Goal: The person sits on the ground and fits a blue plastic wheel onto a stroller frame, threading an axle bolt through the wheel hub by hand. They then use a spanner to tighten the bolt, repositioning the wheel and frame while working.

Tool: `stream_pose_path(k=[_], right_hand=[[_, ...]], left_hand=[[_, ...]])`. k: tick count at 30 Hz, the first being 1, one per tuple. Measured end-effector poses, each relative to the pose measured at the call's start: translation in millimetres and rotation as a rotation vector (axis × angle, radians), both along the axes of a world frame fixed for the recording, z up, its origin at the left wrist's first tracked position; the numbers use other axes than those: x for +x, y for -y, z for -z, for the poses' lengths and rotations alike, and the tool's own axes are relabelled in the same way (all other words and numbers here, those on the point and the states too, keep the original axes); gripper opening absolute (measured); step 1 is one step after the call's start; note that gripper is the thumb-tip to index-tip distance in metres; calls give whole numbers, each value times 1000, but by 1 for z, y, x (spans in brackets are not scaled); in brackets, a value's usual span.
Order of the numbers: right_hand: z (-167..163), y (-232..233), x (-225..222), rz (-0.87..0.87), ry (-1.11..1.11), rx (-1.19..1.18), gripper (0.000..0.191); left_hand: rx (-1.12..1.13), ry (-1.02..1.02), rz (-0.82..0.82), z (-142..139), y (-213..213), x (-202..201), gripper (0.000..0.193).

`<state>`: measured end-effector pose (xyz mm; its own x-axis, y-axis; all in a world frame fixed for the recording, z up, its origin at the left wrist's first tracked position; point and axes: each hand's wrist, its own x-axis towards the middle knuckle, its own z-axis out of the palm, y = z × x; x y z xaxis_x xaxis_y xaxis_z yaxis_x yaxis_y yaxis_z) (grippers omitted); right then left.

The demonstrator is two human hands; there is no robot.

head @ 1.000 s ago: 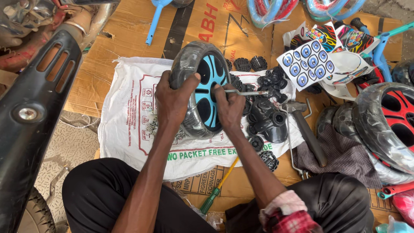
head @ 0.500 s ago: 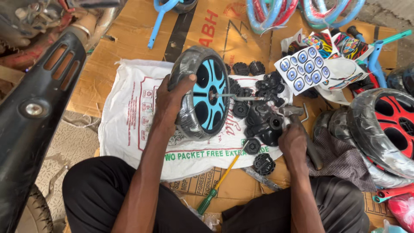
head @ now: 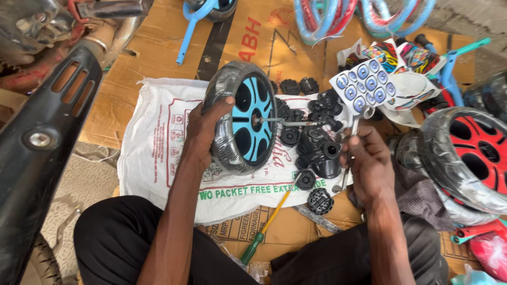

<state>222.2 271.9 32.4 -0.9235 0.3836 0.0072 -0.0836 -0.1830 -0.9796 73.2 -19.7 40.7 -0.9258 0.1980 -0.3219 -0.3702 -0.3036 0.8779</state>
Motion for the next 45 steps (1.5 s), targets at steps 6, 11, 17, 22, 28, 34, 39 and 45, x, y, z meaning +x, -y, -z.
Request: stream_pose_path(k=[6, 11, 17, 22, 28, 34, 39, 45], right_hand=[[-15, 18, 9, 1, 157, 447, 25], [-16, 24, 9, 47, 134, 560, 35], [-10, 23, 6, 19, 45, 629, 36], [9, 20, -23, -176, 17, 826, 31], [13, 26, -84, -463, 326, 901, 33], [-27, 33, -91, -633, 200, 770, 42], [-35, 51, -73, -494, -188, 923, 36], [-23, 51, -74, -499, -96, 975, 37]], left_hand=[[21, -50, -17, 3, 0, 1, 68], [-25, -59, -14, 5, 0, 0, 70], [-22, -50, -11, 7, 0, -1, 71], [-30, -41, -6, 11, 1, -3, 68], [88, -42, 22, 11, 6, 1, 65], [284, -93, 110, 4, 17, 5, 56], [317, -104, 78, 7, 12, 9, 55], [314, -86, 124, 8, 13, 11, 49]])
